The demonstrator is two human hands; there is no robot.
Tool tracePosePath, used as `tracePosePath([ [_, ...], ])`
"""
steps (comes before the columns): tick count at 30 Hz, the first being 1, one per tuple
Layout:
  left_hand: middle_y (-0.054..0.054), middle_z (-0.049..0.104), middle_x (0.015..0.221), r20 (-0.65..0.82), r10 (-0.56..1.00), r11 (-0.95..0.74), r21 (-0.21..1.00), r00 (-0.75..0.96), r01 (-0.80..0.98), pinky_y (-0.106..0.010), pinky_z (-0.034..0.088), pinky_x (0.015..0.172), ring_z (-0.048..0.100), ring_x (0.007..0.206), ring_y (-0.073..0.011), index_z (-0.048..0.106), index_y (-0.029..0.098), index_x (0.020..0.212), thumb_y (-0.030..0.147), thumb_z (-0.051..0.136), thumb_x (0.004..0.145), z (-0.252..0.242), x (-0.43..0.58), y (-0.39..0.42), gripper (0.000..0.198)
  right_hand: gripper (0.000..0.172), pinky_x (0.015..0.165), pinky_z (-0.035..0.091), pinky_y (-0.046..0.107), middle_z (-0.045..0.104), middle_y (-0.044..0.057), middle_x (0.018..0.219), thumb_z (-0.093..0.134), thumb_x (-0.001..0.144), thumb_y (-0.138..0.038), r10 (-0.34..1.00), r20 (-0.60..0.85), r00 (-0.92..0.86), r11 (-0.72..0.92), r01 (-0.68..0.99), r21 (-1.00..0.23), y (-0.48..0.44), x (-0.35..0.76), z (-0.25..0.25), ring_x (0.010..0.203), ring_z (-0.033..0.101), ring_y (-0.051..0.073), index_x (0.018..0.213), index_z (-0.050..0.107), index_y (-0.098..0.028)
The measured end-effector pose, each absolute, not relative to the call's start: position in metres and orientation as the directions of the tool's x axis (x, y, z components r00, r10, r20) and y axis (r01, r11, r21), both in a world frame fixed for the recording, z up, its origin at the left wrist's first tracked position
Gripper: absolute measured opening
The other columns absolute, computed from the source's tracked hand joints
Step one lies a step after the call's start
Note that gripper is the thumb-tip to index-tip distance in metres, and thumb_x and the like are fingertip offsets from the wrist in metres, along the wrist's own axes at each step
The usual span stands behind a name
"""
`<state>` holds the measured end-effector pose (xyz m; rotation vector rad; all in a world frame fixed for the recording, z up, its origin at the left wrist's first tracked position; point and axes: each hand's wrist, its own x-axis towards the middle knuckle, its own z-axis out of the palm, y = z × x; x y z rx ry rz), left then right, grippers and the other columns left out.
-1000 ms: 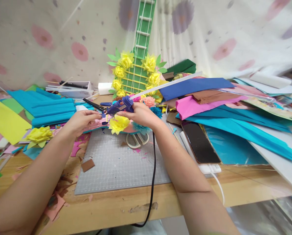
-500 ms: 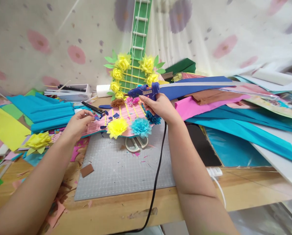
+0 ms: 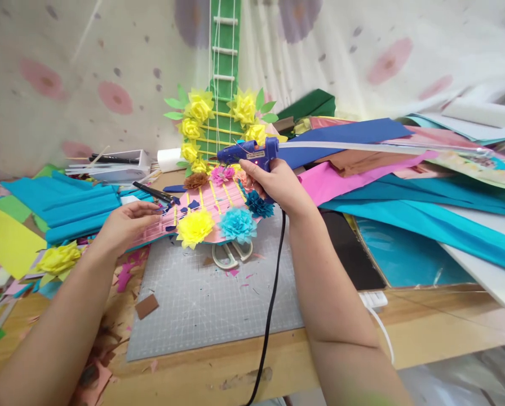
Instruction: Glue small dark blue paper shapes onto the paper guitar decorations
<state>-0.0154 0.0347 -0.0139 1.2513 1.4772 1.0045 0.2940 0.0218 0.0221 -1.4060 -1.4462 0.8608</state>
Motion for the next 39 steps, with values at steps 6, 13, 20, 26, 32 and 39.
tracePosePath([
  [6,-0.001,0.067,0.064,-0.034,0.999,0.046,0.898,-0.035,0.438,-0.025,0.044,0.063,0.058,0.063,-0.0139,0.065,0.019,0.060,0.028,0.077,0.051,-0.005,-0.003,0.046,0.017,0.047,0.044,0.034,0.028,0.051,0.002,0.055,0.063,0.075,-0.066,0.989,0.116,0.087,0.089,0.269,-0.959,0.028,0.300,0.015,0.046,0.043,0.011,0.063,0.054,-0.021],
  [13,-0.001,0.063,0.057,0.054,0.993,-0.119,0.569,0.107,0.814,-0.027,0.035,0.053,0.053,0.053,-0.0152,0.068,0.021,0.065,0.034,0.065,0.066,0.002,0.002,0.066,0.013,0.046,0.041,0.033,0.026,0.048,-0.001,0.050,0.065,0.077,-0.061,0.993,0.100,0.065,0.085,0.205,-0.975,0.033,0.297,0.012,0.043,0.041,0.009,0.060,0.051,-0.021],
  [20,-0.002,0.073,0.084,0.079,0.956,-0.288,0.044,0.284,0.957,-0.029,0.039,0.059,0.066,0.077,-0.0219,0.070,0.027,0.097,0.035,0.056,0.082,0.004,0.005,0.073,0.022,0.046,0.038,0.033,0.021,0.048,-0.002,0.048,0.066,0.078,-0.058,0.992,0.106,0.067,0.095,0.155,-0.983,0.035,0.298,0.011,0.041,0.041,0.007,0.060,0.049,-0.020],
  [26,-0.007,0.074,0.089,0.233,0.788,-0.552,-0.145,0.570,0.821,-0.028,0.042,0.060,0.069,0.084,-0.0224,0.069,0.022,0.098,0.034,0.048,0.090,-0.014,-0.014,0.081,0.025,0.042,0.036,0.032,0.020,0.052,-0.001,0.052,0.065,0.081,-0.054,0.992,0.112,0.063,0.103,0.125,-0.987,0.035,0.299,0.012,0.041,0.041,0.006,0.061,0.051,-0.019],
  [32,-0.006,0.075,0.094,0.279,0.605,-0.751,-0.110,0.746,0.651,-0.028,0.048,0.069,0.068,0.089,-0.0194,0.071,0.024,0.097,0.028,0.044,0.094,-0.030,-0.039,0.086,0.027,0.041,0.036,0.033,0.019,0.052,-0.001,0.053,0.065,0.082,-0.051,0.992,0.110,0.055,0.103,0.109,-0.989,0.036,0.300,0.011,0.040,0.041,0.005,0.061,0.052,-0.019],
  [39,-0.006,0.075,0.092,0.362,0.579,-0.744,-0.132,0.730,0.655,-0.030,0.051,0.071,0.069,0.089,-0.0198,0.071,0.022,0.085,0.029,0.045,0.093,-0.031,-0.043,0.090,0.028,0.041,0.036,0.033,0.018,0.050,-0.003,0.048,0.064,0.082,-0.051,0.994,0.085,0.073,0.074,0.141,-0.987,0.034,0.298,0.015,0.039,0.041,0.006,0.062,0.051,-0.019],
])
